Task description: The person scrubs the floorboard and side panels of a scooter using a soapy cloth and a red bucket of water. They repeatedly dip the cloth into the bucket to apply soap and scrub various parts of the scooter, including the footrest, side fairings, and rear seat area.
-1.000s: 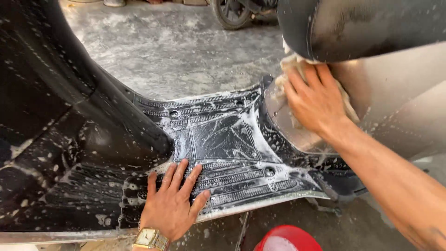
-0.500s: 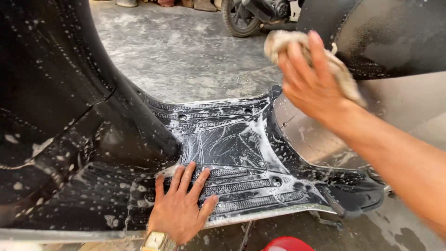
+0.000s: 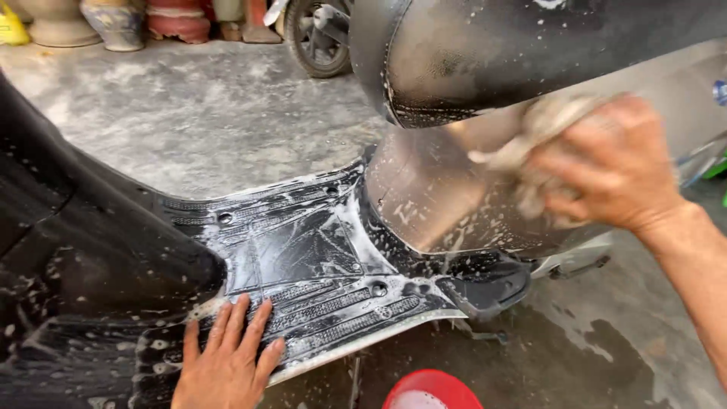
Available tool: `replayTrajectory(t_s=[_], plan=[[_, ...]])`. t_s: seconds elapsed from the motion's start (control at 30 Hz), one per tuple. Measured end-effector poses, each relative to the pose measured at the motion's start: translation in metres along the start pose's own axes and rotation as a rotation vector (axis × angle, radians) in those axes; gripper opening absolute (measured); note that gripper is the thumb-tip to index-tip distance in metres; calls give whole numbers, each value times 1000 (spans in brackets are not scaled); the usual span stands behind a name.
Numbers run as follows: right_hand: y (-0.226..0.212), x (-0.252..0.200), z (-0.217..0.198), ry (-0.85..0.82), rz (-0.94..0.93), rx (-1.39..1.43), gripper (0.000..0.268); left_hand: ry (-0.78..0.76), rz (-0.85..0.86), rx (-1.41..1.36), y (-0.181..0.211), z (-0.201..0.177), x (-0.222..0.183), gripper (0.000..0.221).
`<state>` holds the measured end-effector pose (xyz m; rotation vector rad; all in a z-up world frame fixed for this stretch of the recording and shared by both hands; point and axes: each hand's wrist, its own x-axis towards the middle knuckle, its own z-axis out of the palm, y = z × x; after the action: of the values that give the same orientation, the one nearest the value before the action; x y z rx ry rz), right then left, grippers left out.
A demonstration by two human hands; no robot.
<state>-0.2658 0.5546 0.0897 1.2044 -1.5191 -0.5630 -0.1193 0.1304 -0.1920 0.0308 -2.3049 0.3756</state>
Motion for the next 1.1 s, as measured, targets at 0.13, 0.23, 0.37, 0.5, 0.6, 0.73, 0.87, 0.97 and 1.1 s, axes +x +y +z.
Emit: replayTrajectory(t_s=[0.13, 0.23, 0.37, 0.5, 0.6, 0.73, 0.87, 0.97, 1.1], plan=[[-54, 16, 26, 250, 707, -297, 27, -192, -41, 15, 18, -8, -2, 64], [-76, 17, 35, 156, 798, -234, 27, -325, -149, 1, 38, -9, 4, 72], [-29, 55, -12, 151, 499, -61, 32, -713, -226, -6, 31, -39, 34, 70], [-11, 33, 24, 490, 960, -166, 37, -1184, -299, -140, 41, -68, 69, 72], [-46, 64, 28, 495, 924, 25, 19, -1243, -207, -285, 58, -87, 95, 78], [-39, 39, 25, 177, 306, -10, 32, -1195, -146, -413, 91, -93, 122, 69], [-13, -2, 11, 187, 606, -50, 24, -1340, -135, -498, 101, -98, 140, 73], [-25, -16, 20, 274, 1050, -209, 39, -1167, -150, -658, 132, -76, 142, 79], [-69, -29, 16, 141, 585, -114, 25, -215, -146, -1213, 198, -73, 169, 91]])
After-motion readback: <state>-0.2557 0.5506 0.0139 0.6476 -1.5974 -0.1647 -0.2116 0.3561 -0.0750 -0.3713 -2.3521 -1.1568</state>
